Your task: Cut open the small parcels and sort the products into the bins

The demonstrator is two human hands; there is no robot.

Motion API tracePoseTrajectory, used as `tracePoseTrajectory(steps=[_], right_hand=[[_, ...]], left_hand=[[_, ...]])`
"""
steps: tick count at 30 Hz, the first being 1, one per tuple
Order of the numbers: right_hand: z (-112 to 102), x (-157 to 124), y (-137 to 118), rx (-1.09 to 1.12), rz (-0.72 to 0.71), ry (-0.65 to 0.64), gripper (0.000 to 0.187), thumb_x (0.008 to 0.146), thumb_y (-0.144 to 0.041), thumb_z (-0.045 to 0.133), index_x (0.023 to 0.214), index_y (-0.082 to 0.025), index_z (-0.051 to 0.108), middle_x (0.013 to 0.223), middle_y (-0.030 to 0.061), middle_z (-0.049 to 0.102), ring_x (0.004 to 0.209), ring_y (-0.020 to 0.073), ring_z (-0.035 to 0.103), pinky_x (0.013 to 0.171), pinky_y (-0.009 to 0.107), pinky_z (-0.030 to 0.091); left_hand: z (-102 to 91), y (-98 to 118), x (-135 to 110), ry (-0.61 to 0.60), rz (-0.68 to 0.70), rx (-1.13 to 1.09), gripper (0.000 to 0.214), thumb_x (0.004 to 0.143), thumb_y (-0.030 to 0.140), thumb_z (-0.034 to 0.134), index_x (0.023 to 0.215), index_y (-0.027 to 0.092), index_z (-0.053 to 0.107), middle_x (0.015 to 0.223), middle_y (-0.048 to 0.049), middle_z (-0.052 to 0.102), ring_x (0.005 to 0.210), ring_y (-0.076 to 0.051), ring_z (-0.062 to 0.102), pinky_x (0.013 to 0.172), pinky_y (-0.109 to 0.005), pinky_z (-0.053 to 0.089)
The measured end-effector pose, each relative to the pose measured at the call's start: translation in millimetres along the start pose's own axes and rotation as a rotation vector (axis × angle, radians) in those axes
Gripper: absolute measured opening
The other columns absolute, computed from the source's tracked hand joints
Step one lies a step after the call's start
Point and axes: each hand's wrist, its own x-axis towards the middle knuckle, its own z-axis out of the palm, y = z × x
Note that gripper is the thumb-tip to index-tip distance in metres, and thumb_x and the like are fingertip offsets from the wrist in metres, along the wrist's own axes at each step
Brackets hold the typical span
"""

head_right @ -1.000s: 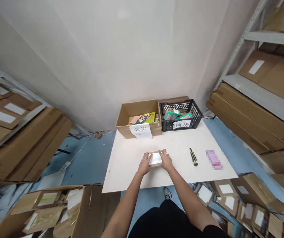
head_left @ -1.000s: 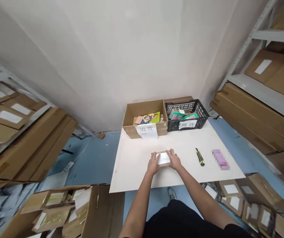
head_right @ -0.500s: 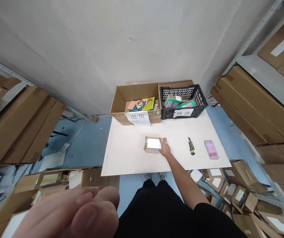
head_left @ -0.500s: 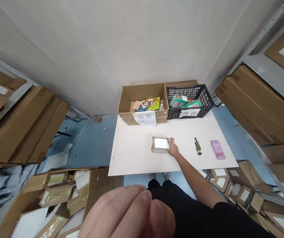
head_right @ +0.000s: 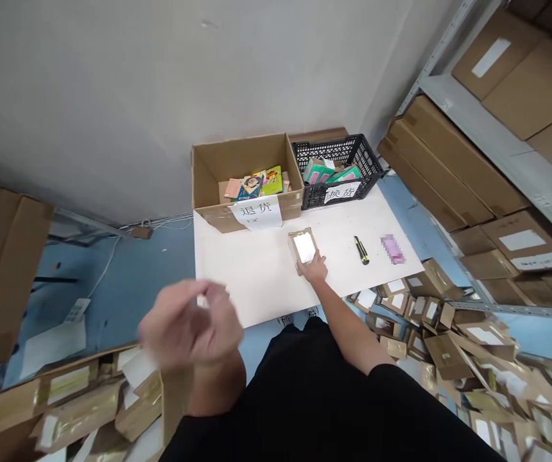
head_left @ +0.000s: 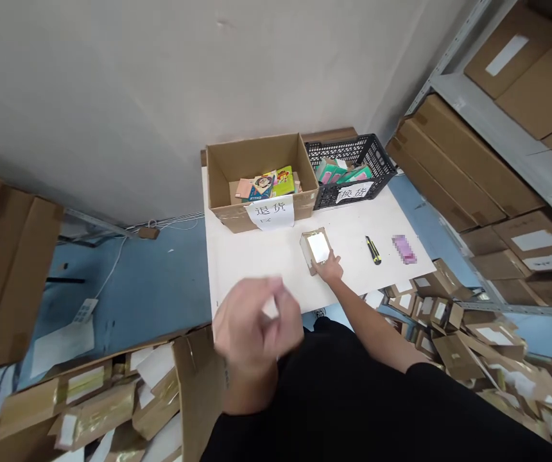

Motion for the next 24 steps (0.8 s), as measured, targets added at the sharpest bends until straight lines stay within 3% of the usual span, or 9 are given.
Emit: tracePoseTrajectory(steps=[1,4,6,8,11,14,18,21,24], right_hand=[[-0.4,-0.6,-2.1,0.0,0.01,-0.011,0.113,0.092,-0.08,0.053,0.172,-0.016,0.005,0.15,0.0249,0.042,0.121,0.0377,0.062,0.099,0.045,0.051],[-6.8,0.4,-2.2,-0.025,0.002,-0.081,0.114,0.092,-0.08,0.053,0.172,-0.017,0.001,0.151,0.0242,0.042,0.123,0.0376,0.062,0.1,0.044,0.05],[-12.9,1.0,1.1,-0.043,-0.006,-0.132,0.116,0.091,-0.079,0.056,0.173,-0.018,0.0,0.151,0.0232,0.044,0.127,0.038,0.06,0.102,0.044,0.048],[-19.1,0.7,6.7,-0.057,-0.026,-0.146,0.113,0.093,-0.078,0.055,0.173,-0.02,0.0,0.152,0.023,0.044,0.132,0.0391,0.055,0.104,0.045,0.047],[-29.7,2.5,21.8,-0.068,-0.085,-0.048,0.096,0.101,-0.067,0.048,0.173,-0.023,0.001,0.161,0.0216,0.038,0.141,0.0399,0.043,0.109,0.047,0.044],[-46.5,13.0,49.1,-0.065,-0.144,0.057,0.085,0.105,-0.056,0.046,0.173,-0.028,0.002,0.171,0.0155,0.028,0.152,0.0382,0.029,0.114,0.047,0.04],[-77.9,42.4,107.2,-0.027,-0.116,0.111,0.081,0.105,-0.048,0.048,0.172,-0.027,0.01,0.173,0.0126,0.026,0.157,0.0363,0.022,0.121,0.048,0.034],[-98.0,71.8,158.5,0.02,-0.048,0.109,0.075,0.105,-0.044,0.047,0.171,-0.022,0.019,0.171,0.0138,0.03,0.154,0.0348,0.029,0.12,0.045,0.035],[-106.4,104.9,201.5,0.074,0.011,0.042,0.066,0.107,-0.038,0.044,0.168,-0.018,0.029,0.166,0.0163,0.039,0.148,0.0333,0.04,0.117,0.041,0.039]], left_hand=[[16.8,-22.9,8.7,0.067,0.036,0.013,0.029,0.089,0.019,0.066,0.116,0.027,0.065,0.085,0.0006,0.068,0.066,-0.015,0.065,0.065,-0.032,0.058],[75.1,-87.9,18.0,-0.147,-0.089,0.076,0.031,0.099,0.022,0.057,0.129,0.021,0.064,0.094,-0.0019,0.07,0.073,-0.013,0.067,0.075,-0.028,0.057],[118.4,-126.3,11.0,-0.396,-0.157,0.135,0.035,0.101,0.025,0.056,0.135,0.02,0.063,0.109,-0.006,0.071,0.082,-0.016,0.07,0.083,-0.03,0.057],[163.7,-158.6,-1.9,-0.71,-0.176,0.211,0.047,0.098,0.026,0.061,0.145,0.021,0.058,0.132,-0.0115,0.068,0.109,-0.023,0.07,0.095,-0.035,0.056],[228.6,-192.9,-24.8,-1.124,-0.128,0.294,0.078,0.088,0.028,0.074,0.159,0.019,0.043,0.164,-0.0164,0.047,0.15,-0.031,0.046,0.116,-0.04,0.045],[276.4,-215.2,-48.0,-1.443,-0.097,0.393,0.114,0.074,0.043,0.086,0.167,0.022,0.025,0.179,-0.0172,0.015,0.164,-0.038,0.013,0.124,-0.05,0.035],[302.5,-239.5,-73.5,-1.563,-0.072,0.526,0.133,0.066,0.052,0.088,0.17,0.02,0.012,0.179,-0.0209,0.0,0.165,-0.04,-0.001,0.127,-0.056,0.023],[304.3,-247.6,-87.5,-1.527,-0.061,0.567,0.129,0.068,0.052,0.087,0.17,0.022,0.014,0.18,-0.017,0.003,0.166,-0.038,-0.001,0.127,-0.052,0.025],[303.0,-238.2,-103.3,-1.518,-0.094,0.626,0.128,0.068,0.053,0.085,0.17,0.02,0.016,0.18,-0.0168,0.006,0.166,-0.038,0.001,0.126,-0.049,0.029]])
